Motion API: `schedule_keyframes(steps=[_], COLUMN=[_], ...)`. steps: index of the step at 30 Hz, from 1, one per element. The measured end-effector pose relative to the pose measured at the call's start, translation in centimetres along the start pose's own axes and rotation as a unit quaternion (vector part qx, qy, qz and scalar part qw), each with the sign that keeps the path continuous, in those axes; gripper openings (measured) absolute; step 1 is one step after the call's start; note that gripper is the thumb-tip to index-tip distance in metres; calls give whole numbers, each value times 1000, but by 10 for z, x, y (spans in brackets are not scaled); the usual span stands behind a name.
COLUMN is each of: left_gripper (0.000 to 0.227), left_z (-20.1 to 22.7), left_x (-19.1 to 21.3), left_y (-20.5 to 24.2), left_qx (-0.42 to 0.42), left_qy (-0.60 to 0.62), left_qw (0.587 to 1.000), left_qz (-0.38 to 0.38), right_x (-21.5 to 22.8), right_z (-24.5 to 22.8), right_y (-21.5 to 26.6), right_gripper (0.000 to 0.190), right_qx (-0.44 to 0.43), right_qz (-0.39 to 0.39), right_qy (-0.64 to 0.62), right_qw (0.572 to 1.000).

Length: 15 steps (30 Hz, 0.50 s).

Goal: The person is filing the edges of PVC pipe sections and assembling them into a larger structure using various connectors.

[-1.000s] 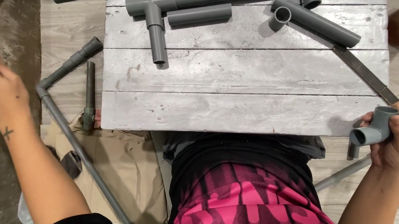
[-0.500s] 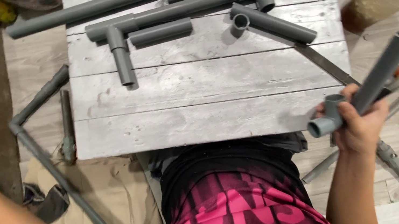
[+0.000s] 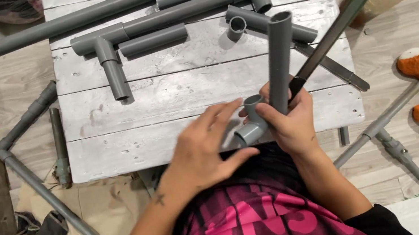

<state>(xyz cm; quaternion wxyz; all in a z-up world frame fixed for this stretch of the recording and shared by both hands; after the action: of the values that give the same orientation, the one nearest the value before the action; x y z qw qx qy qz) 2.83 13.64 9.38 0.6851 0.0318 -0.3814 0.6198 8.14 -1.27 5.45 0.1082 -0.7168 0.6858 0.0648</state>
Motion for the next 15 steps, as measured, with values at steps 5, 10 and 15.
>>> schedule_keyframes(steps=[5,10,15], left_gripper=[62,50,46], left_z=[3,-21,-67], left_x=[-11,-6,11], left_y=[0,3,-6], left_qx=[23,28,71], left_qy=[-12,18,-94], left_qw=[1000,999,992], left_qz=[7,-4,-34], right_x=[23,21,41], right_z=[32,26,25], right_y=[-2,-3,0], right_gripper=[38,43,50], right_qx=[-18,-43,-93], right_qz=[-14,-25,-53], right_qy=[54,91,194], right_qw=[998,995,975])
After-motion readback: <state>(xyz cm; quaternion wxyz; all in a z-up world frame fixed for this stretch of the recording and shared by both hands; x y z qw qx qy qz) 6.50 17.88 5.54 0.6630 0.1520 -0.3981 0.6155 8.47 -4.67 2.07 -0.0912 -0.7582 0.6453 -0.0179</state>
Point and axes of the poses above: each hand's wrist, its own y-axis away from the middle knuckle, its own x-axis out of the back of the hand, z = x × y, the point moved 9 cm from there along -y, towards the middle knuckle, and after that the axes turned 1 degree about -x, right-handed, at the moved point
